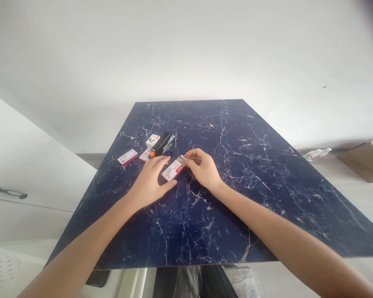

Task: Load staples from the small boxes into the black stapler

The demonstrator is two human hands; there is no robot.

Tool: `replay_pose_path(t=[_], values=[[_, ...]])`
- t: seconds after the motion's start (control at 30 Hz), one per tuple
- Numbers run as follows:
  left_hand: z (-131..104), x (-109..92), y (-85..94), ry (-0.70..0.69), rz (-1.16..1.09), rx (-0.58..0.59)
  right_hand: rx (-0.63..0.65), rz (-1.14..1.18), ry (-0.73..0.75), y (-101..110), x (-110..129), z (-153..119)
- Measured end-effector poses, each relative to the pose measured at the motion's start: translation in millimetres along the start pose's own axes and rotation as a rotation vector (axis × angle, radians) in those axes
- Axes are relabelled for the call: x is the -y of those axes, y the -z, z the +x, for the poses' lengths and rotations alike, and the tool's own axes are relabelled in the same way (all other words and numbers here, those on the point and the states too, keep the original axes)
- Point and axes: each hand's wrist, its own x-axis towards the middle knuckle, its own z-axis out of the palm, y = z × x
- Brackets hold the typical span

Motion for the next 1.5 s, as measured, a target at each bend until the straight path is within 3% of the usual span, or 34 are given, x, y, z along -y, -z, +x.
replay_pose_path(t=[0.23, 0.4, 0.57, 0.67, 0.77, 0.9, 1.17, 1.33, 1.5], values=[[7.0, 22.6, 2.6, 0.047, 0.122, -0.037, -0.107, -0.278, 0.082, 8.6, 0.6, 1.5], [9.5, 34.2, 3.2, -0.013, 0.212, 0.012, -0.082, -0.277, 0.046, 9.5, 0.8, 3.1], [7.9, 24.7, 4.3, 0.005, 0.078, -0.079, -0.007, -0.155, -0.035, 5.8, 1.4, 2.5], [5.5, 12.8, 3.5, -0.083, -0.022, -0.105, 0.038, -0.079, -0.067, 0.5, 1.4, -0.1], [3.0, 2.2, 2.0, -0.185, -0.088, -0.049, 0.087, -0.015, -0.078, -7.4, 0.3, -4.5], [1.0, -2.5, 1.8, -0.217, -0.102, 0.037, 0.137, 0.052, -0.105, -16.8, -6.1, -9.3], [0.2, -3.7, 0.1, -0.266, -0.093, 0.011, 0.122, 0.074, -0.112, -18.9, -7.1, -10.3], [0.5, -4.8, 0.8, -0.203, -0.099, -0.028, 0.095, 0.022, -0.083, -17.2, -1.5, -12.1], [1.0, -4.2, -1.1, -0.173, -0.095, 0.008, 0.095, -0.016, -0.068, -16.8, -0.7, -13.3]])
